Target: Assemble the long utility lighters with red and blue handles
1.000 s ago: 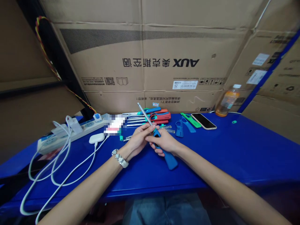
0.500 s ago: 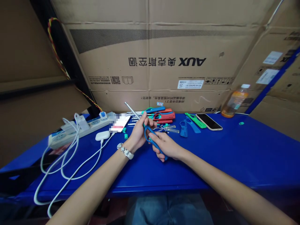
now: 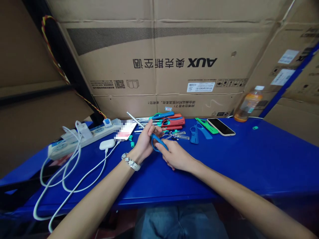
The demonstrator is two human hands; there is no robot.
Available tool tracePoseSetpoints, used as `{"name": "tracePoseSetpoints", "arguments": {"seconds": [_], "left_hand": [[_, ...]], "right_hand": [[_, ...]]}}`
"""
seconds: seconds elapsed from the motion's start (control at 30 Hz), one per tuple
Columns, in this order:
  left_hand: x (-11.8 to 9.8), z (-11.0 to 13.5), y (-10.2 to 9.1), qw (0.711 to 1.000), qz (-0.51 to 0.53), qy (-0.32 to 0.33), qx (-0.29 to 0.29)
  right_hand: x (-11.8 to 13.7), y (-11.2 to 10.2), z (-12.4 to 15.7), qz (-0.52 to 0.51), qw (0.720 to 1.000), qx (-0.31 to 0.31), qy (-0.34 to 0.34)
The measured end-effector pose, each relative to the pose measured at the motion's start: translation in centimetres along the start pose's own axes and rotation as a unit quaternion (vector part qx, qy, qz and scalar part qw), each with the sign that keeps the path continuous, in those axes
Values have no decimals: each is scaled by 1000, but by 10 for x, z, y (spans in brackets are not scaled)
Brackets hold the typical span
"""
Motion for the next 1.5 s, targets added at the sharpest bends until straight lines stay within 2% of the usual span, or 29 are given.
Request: {"name": "tracePoseSetpoints", "arguments": {"seconds": [0.3,0.47,0.53,0.77,0.93,1.1,1.23,1.3,1.37,1.43,1.5], "left_hand": [[6,4,6,1000,-17,2,10],[2,1,9,997,-37,47,-45],[5,2,10,996,-52,59,-50],[18,6,11,984,-118,133,-6],[19,8,12,984,-139,109,23],[14,4,8,987,-140,71,30],[4,-8,-3,973,-205,84,65],[-1,-16,-14,959,-254,103,66],[-5,-23,-26,943,-308,122,38],[-9,-28,-39,919,-365,148,-1],[-12,-31,-50,887,-425,179,-35]], "right_hand": [[1,2,-1,-10,1000,13,-6],[2,4,-5,-78,997,-11,14],[0,5,-7,-88,996,-26,21],[-4,7,-5,-77,996,-41,-3],[-2,5,-3,-92,995,-35,-5],[0,0,-9,-145,989,-2,26],[0,-13,-12,-181,983,3,38],[-1,-26,-13,-135,991,-7,23],[-2,-45,-15,-19,999,-36,-23],[-2,-68,-21,126,984,-95,-79],[0,-91,-32,262,951,-127,-102]]}}
Point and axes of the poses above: each hand's wrist, its own z-axis away from the middle knuckle, its own y-axis out of the palm, x = y × z, the point moved 2 cm from there along -z, towards the middle knuckle, and after that the axes turned 8 degrees about y, right-handed, at the moved point
